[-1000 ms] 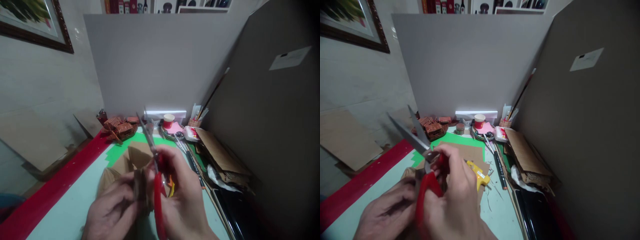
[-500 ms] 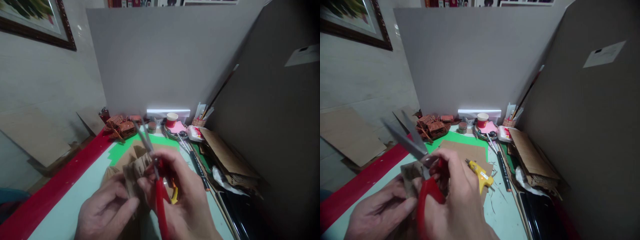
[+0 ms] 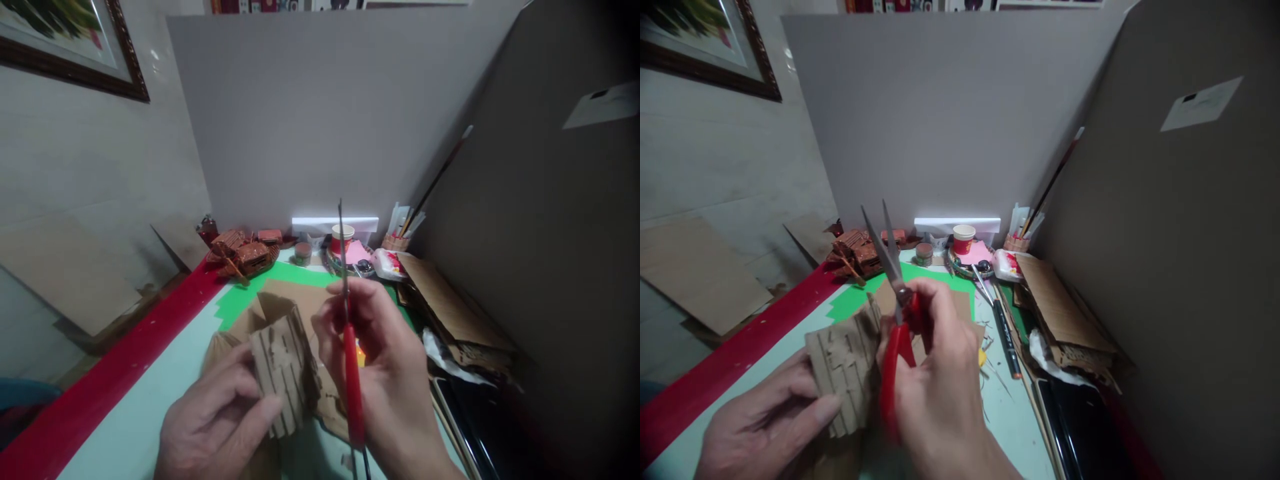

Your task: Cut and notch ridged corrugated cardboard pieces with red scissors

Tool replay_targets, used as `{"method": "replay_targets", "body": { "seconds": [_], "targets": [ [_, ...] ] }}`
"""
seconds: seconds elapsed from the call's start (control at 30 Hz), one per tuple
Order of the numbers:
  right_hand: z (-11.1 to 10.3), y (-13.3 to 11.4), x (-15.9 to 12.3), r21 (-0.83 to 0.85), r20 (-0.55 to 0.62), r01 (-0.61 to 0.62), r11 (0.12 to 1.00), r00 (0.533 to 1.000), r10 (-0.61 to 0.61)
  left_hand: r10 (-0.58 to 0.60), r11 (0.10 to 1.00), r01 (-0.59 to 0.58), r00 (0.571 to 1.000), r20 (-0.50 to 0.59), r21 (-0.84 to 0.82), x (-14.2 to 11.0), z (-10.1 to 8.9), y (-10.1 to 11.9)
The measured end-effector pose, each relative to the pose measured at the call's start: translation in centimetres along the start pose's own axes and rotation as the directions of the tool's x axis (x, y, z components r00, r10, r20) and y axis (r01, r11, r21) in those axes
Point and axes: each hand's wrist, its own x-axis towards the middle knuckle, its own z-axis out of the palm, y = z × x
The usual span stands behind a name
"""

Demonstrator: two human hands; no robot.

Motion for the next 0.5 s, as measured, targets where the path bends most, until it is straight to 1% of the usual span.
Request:
{"method": "replay_targets", "body": {
  "seconds": [0.1,0.13,0.2,0.23,0.27,0.33,0.37,0.4,0.5],
  "targets": [
    [0.3,-0.5,-0.6,0.020,0.052,-0.037,0.999,0.998,0.036,0.105,0.989,-0.108,0.994,0.034,0.098,0.4,-0.1,-0.2],
    [0.6,-0.6,-0.9,0.018,0.060,-0.049,0.999,0.997,0.048,0.145,0.980,-0.154,0.986,0.077,0.128,0.6,-0.1,-0.2],
    [1.0,-0.9,-1.4,-0.002,0.053,-0.046,0.999,0.998,0.046,0.228,0.953,-0.256,0.959,0.170,0.163,0.8,-0.2,-0.2],
    [1.1,-0.9,-1.5,-0.014,0.040,-0.030,0.999,0.999,0.031,0.263,0.940,-0.293,0.948,0.178,0.172,0.8,-0.2,-0.2],
    [1.2,-0.9,-1.6,-0.025,0.027,-0.007,1.000,1.000,0.007,0.296,0.929,-0.325,0.940,0.171,0.175,0.8,-0.1,-0.1],
    [1.3,-0.8,-1.6,-0.047,0.015,0.025,0.999,1.000,-0.024,0.314,0.931,-0.317,0.948,0.050,0.178,0.6,0.2,0.1],
    [1.3,-0.7,-1.5,-0.052,0.020,0.032,0.998,0.999,-0.031,0.302,0.939,-0.296,0.953,-0.007,0.174,0.5,0.5,0.2],
    [1.3,-0.6,-1.5,-0.053,0.029,0.038,0.998,0.999,-0.036,0.281,0.947,-0.271,0.959,-0.034,0.170,0.4,0.7,0.4],
    [1.1,-0.4,-1.4,-0.045,0.059,0.057,0.997,0.997,-0.054,0.242,0.960,-0.231,0.969,-0.054,0.161,0.2,1.1,0.6]
  ]
}}
